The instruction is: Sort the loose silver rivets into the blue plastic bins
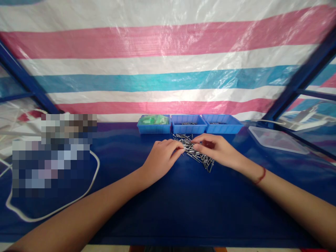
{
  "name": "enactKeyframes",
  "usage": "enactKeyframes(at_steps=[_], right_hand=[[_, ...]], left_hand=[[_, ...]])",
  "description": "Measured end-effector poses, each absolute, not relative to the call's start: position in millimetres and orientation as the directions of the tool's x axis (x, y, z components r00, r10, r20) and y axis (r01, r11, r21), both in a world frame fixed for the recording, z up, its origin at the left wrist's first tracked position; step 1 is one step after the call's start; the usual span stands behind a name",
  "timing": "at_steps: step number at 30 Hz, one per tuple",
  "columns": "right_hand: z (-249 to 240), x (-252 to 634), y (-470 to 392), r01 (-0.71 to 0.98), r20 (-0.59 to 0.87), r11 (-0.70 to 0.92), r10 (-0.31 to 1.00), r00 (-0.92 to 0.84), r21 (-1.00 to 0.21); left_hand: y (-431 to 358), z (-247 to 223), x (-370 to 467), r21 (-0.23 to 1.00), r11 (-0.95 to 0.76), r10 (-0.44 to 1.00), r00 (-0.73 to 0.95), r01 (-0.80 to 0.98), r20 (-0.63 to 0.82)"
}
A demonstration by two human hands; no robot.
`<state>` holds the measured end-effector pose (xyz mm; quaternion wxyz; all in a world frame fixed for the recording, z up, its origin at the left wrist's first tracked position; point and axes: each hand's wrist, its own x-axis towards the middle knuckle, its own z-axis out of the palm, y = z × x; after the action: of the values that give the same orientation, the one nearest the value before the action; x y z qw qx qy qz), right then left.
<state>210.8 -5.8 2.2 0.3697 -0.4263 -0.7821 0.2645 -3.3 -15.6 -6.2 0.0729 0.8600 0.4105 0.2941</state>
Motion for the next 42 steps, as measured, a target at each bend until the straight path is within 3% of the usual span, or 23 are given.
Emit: enactKeyframes(at_steps=[8,17,34,39,42], right_hand=[[-1,197,-22,0.496,0.442,0.658,0.751,-0.491,-0.567],[-3,195,-23,0.464,0.416,0.614,0.782,-0.464,-0.638],[-4,192,-25,0.434,0.392,0.585,0.798,-0.458,-0.685],[-5,194,-25,0.422,0.466,0.582,0.812,-0.352,-0.696],[-2,196,-27,0.443,0.542,0.626,0.779,-0.314,-0.642]], left_hand=[[-19,-10,2,0.536,-0.697,0.716,0.435,0.476,0.545],[-23,-9,5,0.705,-0.592,0.805,0.326,0.389,0.496],[-24,-5,5,0.704,-0.599,0.799,0.341,0.381,0.496],[-22,-7,3,0.69,-0.591,0.806,0.337,0.417,0.487],[-21,-7,3,0.676,-0.598,0.801,0.348,0.431,0.487]])
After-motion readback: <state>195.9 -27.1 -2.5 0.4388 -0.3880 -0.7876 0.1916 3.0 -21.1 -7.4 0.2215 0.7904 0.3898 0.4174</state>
